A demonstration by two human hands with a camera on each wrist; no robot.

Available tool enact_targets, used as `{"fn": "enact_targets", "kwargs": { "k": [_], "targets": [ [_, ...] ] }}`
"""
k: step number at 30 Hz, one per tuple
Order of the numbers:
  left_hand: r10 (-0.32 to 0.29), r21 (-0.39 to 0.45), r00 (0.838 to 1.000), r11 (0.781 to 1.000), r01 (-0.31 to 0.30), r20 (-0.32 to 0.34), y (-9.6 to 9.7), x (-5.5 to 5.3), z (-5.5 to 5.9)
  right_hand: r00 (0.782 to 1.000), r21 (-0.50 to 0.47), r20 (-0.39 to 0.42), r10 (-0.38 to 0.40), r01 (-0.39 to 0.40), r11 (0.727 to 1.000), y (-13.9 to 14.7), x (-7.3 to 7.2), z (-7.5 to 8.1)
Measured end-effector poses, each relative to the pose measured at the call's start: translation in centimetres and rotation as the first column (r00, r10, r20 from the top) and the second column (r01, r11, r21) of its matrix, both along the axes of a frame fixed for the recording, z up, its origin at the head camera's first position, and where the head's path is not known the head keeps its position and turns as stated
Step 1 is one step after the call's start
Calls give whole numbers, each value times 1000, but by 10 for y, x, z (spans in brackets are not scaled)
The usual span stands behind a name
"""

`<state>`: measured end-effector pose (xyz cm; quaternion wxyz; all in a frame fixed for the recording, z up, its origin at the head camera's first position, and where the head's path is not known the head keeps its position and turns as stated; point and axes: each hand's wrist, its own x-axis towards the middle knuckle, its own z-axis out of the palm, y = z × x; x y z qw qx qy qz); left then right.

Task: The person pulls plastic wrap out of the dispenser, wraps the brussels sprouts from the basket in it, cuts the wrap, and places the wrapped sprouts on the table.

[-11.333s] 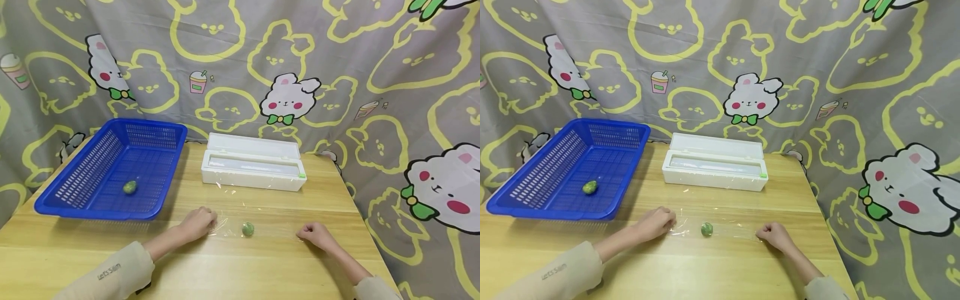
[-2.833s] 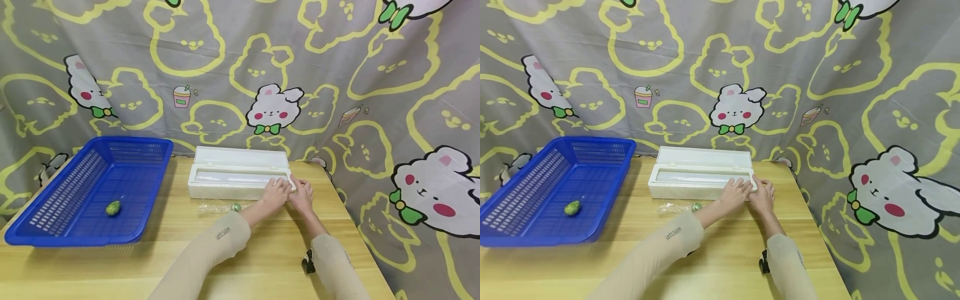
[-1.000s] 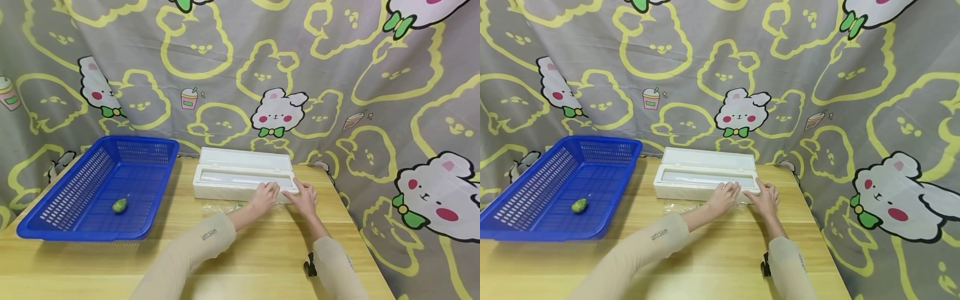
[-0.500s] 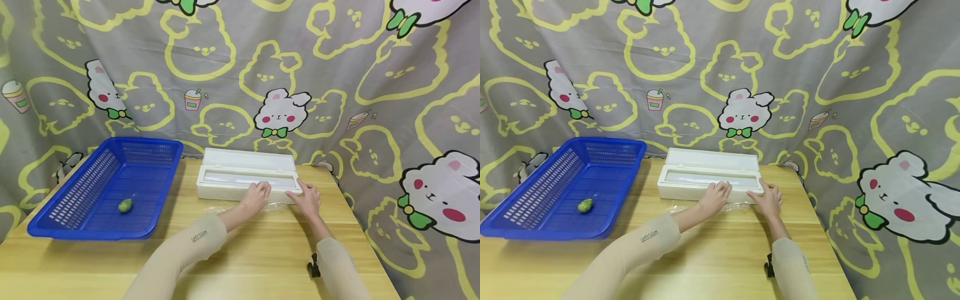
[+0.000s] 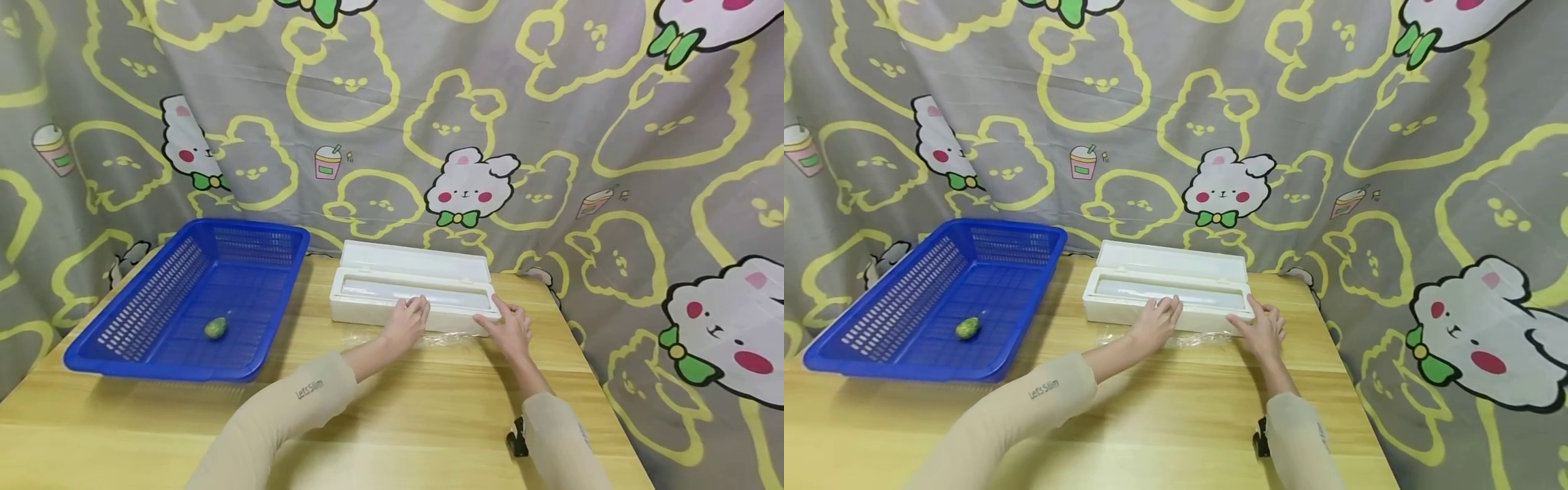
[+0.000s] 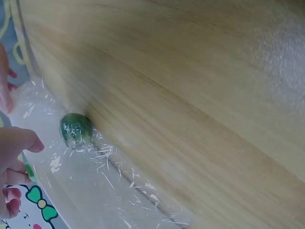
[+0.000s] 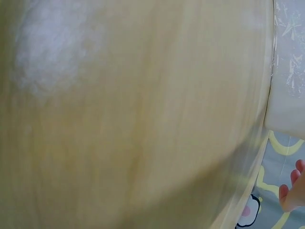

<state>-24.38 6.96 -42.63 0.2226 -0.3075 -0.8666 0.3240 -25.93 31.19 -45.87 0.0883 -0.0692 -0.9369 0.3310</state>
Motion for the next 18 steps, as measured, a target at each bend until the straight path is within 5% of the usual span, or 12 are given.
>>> {"fn": "enact_targets", "kwargs": {
  "k": [11,18],
  "targets": [
    [31,126,998,991,-37,49,-31,3,-2,1000,-31,22,6,-5,1000,-9,1,-4],
    [121,173,989,976,-135,87,-49,4,-2,1000,-14,3,-6,6,1000,-3,-1,-2]
  ]
}}
